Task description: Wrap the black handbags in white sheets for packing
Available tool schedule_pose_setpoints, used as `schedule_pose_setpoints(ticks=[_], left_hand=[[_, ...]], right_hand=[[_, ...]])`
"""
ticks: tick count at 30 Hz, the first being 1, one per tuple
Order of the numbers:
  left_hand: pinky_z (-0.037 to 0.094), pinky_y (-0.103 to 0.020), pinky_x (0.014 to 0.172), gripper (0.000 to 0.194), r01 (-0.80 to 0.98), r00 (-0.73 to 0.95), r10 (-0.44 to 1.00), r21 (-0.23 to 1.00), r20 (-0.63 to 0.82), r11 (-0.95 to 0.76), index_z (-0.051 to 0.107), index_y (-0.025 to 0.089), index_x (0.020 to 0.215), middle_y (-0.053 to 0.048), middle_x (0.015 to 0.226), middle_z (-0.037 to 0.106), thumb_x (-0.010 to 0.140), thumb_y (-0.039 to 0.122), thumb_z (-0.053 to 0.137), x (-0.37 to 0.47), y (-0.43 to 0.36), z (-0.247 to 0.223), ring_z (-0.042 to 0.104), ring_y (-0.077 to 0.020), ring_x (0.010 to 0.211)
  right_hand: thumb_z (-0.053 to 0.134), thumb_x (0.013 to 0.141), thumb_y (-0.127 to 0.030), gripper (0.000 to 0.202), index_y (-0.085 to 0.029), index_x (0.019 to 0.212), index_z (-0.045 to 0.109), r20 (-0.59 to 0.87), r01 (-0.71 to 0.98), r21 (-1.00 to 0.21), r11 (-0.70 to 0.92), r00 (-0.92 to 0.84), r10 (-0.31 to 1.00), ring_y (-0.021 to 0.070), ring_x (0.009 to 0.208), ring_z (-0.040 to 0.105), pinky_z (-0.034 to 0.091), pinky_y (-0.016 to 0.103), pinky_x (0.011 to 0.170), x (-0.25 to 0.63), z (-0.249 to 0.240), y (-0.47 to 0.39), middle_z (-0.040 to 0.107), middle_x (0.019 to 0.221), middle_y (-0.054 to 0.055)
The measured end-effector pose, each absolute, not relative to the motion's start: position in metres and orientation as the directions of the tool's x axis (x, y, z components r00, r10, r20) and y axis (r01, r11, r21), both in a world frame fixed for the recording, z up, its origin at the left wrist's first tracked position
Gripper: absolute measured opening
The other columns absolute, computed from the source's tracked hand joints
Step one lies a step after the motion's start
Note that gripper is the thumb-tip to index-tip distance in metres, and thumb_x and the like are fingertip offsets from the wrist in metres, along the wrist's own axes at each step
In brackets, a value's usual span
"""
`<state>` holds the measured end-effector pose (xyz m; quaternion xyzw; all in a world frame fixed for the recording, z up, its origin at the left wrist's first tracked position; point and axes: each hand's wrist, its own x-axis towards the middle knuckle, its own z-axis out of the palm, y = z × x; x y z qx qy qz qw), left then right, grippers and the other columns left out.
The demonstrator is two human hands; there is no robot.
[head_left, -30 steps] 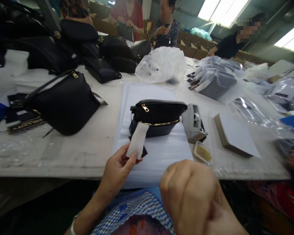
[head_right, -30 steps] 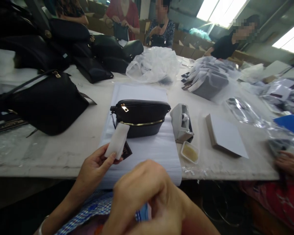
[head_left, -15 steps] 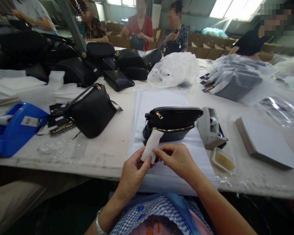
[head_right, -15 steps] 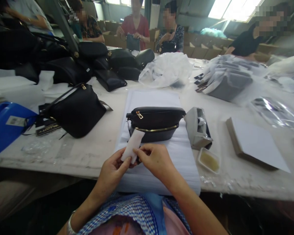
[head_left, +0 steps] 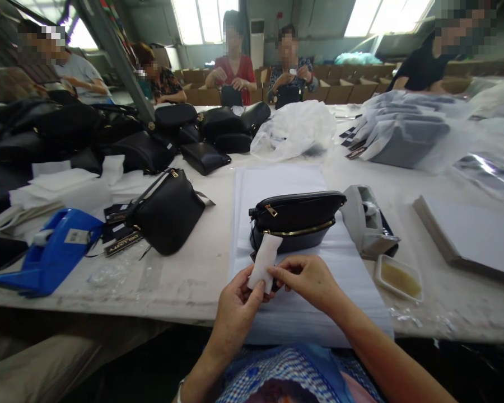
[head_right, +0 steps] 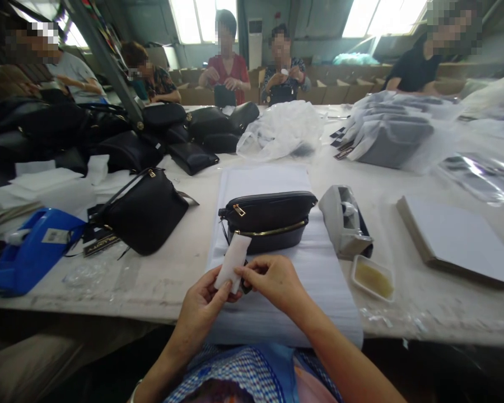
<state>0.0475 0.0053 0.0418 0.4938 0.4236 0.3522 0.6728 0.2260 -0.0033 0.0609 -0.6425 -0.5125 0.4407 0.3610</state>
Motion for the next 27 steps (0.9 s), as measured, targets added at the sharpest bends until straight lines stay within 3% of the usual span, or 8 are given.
schedule_pose_setpoints(ticks=[9,13,16,18,21,24,27], left_hand=[[0.056,-0.027,0.074,0.045,-0.102,0.4,0.875,0.935,-0.273,0.338,0.064,0.013,0.122,-0.008,0.093,0.073,0.087,0.04,0.068,0.046,0.005,0.045,0.069,-0.0183,0.077],[0.056,-0.02,0.069,0.036,-0.236,0.498,0.795,0.828,-0.346,0.509,0.067,0.013,0.113,-0.007,0.092,0.07,0.087,0.036,0.07,0.045,0.004,0.048,0.067,-0.0125,0.074],[0.055,-0.016,0.066,0.032,-0.333,0.552,0.731,0.698,-0.402,0.634,0.065,0.015,0.113,-0.005,0.093,0.068,0.087,0.033,0.071,0.046,0.004,0.047,0.065,-0.0076,0.069],[0.056,-0.015,0.066,0.035,-0.377,0.561,0.712,0.634,-0.423,0.675,0.062,0.019,0.117,-0.003,0.092,0.067,0.086,0.03,0.072,0.045,0.004,0.045,0.064,-0.0062,0.068],[0.056,-0.015,0.065,0.041,-0.392,0.555,0.703,0.604,-0.445,0.693,0.058,0.021,0.124,-0.002,0.092,0.066,0.086,0.026,0.072,0.045,0.005,0.045,0.065,-0.0061,0.068],[0.055,-0.014,0.064,0.046,-0.358,0.535,0.706,0.633,-0.464,0.687,0.053,0.022,0.13,-0.002,0.093,0.066,0.087,0.027,0.07,0.046,0.008,0.05,0.064,-0.0055,0.066],[0.053,-0.014,0.06,0.051,-0.283,0.571,0.682,0.671,-0.456,0.685,0.051,0.02,0.131,-0.003,0.09,0.066,0.086,0.031,0.071,0.052,0.01,0.061,0.061,-0.0055,0.063]], right_hand=[[0.073,0.077,-0.051,0.037,-0.017,0.063,0.071,-0.177,0.306,-0.93,-0.206,0.118,0.977,0.0146,0.054,0.06,0.042,0.023,0.049,0.23,0.044,-0.001,0.069,0.06,0.004],[0.075,0.073,-0.058,0.046,-0.015,0.061,0.064,-0.216,0.051,-0.975,-0.216,0.019,0.976,0.0113,0.049,0.053,0.04,0.022,0.049,0.23,0.028,0.002,0.063,0.054,0.001],[0.072,0.077,-0.061,0.048,-0.014,0.069,0.064,-0.158,-0.159,-0.971,-0.178,-0.126,0.979,0.0115,0.057,0.057,0.047,0.023,0.058,0.23,0.019,0.003,0.064,0.063,0.001],[0.069,0.08,-0.06,0.046,-0.014,0.076,0.066,-0.106,-0.198,-0.971,-0.137,-0.161,0.981,0.0116,0.061,0.058,0.048,0.024,0.061,0.23,0.019,0.002,0.065,0.069,0.002],[0.064,0.088,-0.053,0.039,-0.014,0.083,0.068,-0.041,-0.137,-0.988,-0.064,-0.167,0.985,0.0125,0.067,0.06,0.048,0.024,0.066,0.232,0.026,0.0,0.066,0.074,0.002],[0.056,0.094,-0.04,0.029,-0.016,0.082,0.068,-0.011,0.043,-0.999,-0.005,-0.132,0.991,0.0144,0.071,0.061,0.048,0.024,0.068,0.23,0.037,0.0,0.066,0.074,0.001],[0.053,0.088,-0.019,0.019,-0.017,0.076,0.067,-0.043,0.245,-0.969,-0.02,-0.087,0.995,0.0149,0.064,0.06,0.045,0.023,0.061,0.223,0.044,0.005,0.065,0.065,-0.001]])
